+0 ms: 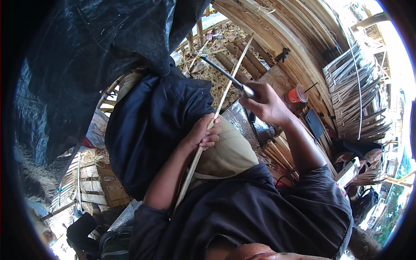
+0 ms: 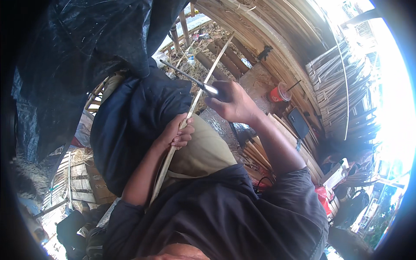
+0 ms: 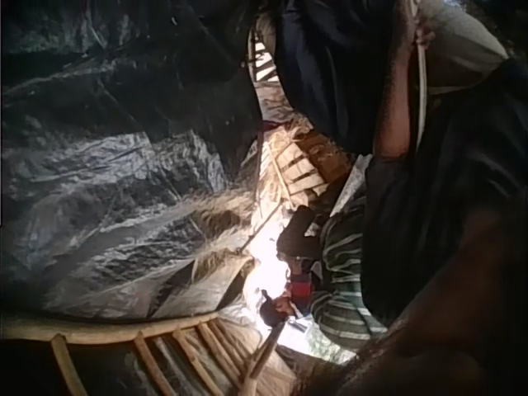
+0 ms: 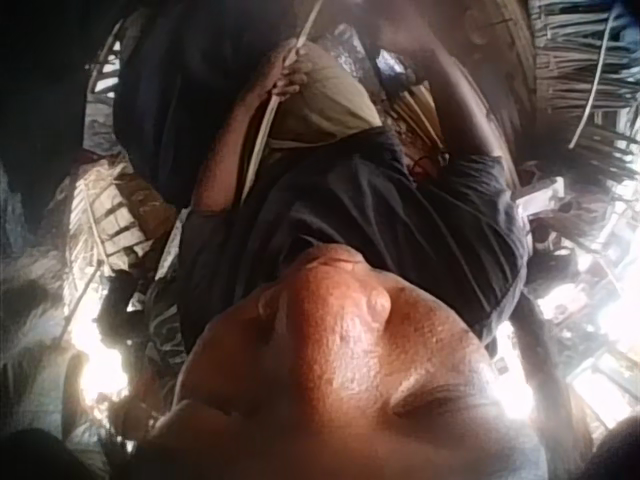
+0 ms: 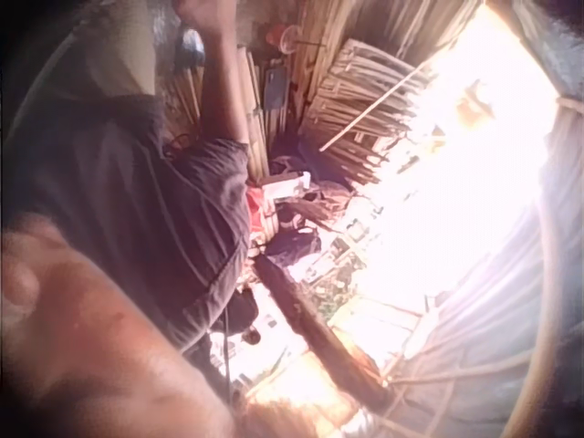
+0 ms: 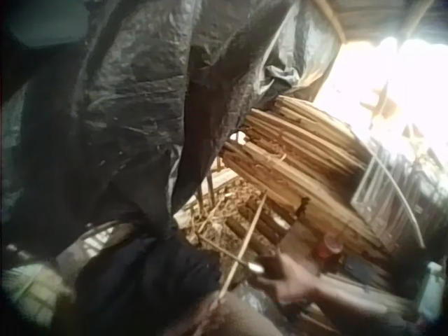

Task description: The person uses a knife to shave thin strips from a wooden rod by hand.

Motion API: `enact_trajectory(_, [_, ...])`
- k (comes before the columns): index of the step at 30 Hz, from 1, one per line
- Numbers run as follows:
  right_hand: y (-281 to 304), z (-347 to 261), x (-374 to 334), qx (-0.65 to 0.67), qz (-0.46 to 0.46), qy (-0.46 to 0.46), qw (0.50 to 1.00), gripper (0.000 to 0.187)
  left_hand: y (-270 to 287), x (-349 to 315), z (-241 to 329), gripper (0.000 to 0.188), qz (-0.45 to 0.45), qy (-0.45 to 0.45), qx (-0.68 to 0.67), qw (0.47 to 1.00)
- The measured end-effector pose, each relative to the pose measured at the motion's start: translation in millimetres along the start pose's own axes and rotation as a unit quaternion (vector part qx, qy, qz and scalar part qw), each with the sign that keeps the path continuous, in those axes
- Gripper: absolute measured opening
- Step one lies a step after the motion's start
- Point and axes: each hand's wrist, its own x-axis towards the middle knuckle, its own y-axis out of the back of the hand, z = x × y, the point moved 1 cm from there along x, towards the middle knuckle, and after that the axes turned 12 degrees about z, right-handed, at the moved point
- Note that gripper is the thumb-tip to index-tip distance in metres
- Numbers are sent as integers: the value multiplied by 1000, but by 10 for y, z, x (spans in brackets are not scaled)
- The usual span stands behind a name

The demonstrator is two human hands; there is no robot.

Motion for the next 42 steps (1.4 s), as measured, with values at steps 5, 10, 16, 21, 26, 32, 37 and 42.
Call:
enact_trajectory(5, [85, 28, 2, -43, 15, 19, 999, 27, -38, -7, 16, 31, -20, -12, 6, 1000])
enact_trajectory(10, [-23, 508, -6, -55, 41, 5, 998, 29, -117, -29, 12, 33, 2, -39, 36, 999])
enact_trajectory(16, [-279, 744, -180, -277, 51, 7, 959, 24, -191, -25, -39, 36, 70, -75, 90, 991])
enact_trajectory(21, [-356, 902, -59, -357, 15, -52, 933, 14, -204, -23, -72, 35, 101, -82, 115, 985])
enact_trajectory(26, [-468, 1036, 131, -377, -1, -113, 919, 19, -154, 18, -47, 30, 104, -26, 72, 992])
enact_trajectory(32, [-445, 1094, 231, -374, -15, -92, 923, 18, -98, 72, -136, 25, 65, -21, -13, 998])
enact_trajectory(37, [-573, 1004, 104, -362, -19, -32, 931, 21, -147, -27, -149, 25, 81, -40, 42, 995])
enact_trajectory(42, [-578, 971, 207, -376, -29, -55, 925, 21, -189, 49, -109, 27, 114, -50, 68, 990])
